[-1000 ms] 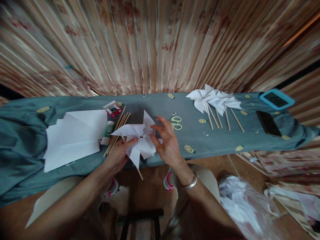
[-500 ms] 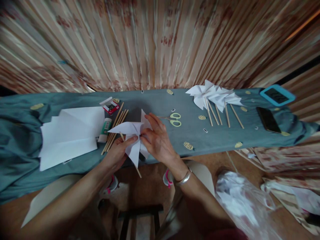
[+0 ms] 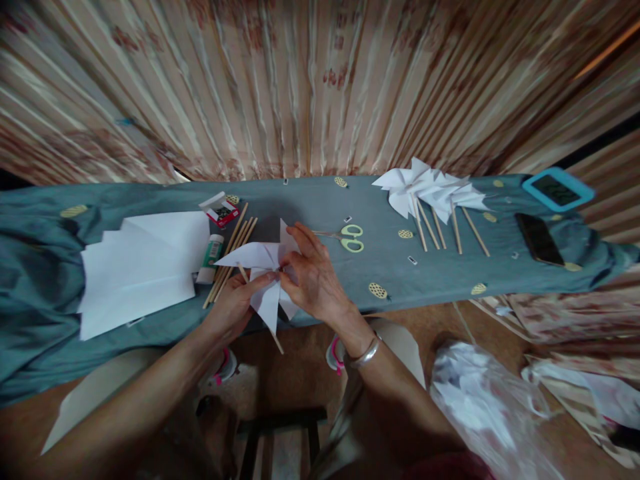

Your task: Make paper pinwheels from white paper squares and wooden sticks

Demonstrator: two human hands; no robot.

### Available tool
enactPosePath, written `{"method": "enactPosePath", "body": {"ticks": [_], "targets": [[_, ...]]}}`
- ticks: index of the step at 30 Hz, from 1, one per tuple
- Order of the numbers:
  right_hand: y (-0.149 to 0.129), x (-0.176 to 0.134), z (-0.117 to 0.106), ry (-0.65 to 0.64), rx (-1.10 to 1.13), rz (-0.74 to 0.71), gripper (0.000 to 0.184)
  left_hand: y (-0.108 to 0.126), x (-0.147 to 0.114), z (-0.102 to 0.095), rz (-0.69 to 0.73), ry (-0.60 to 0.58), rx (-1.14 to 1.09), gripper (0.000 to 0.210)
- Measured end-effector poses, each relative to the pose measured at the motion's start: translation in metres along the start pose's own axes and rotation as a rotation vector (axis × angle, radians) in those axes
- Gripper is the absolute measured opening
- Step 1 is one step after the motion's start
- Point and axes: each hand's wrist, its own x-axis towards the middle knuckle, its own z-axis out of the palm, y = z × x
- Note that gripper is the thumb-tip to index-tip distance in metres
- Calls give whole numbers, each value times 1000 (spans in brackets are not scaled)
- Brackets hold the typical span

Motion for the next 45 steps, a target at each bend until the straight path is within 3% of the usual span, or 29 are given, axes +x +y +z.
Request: {"method": "enactPosePath", "body": {"ticks": [17,30,45], "targets": [[4,5,2,7,76,-60,10,-2,2,0,3,18,47,31],[4,6,1,-84,-59,-93,6,-3,1,-2,30,-20,93,26],[2,8,-1,-41,-73,-126,16,-5,3,-3,26,21,105,23]]}}
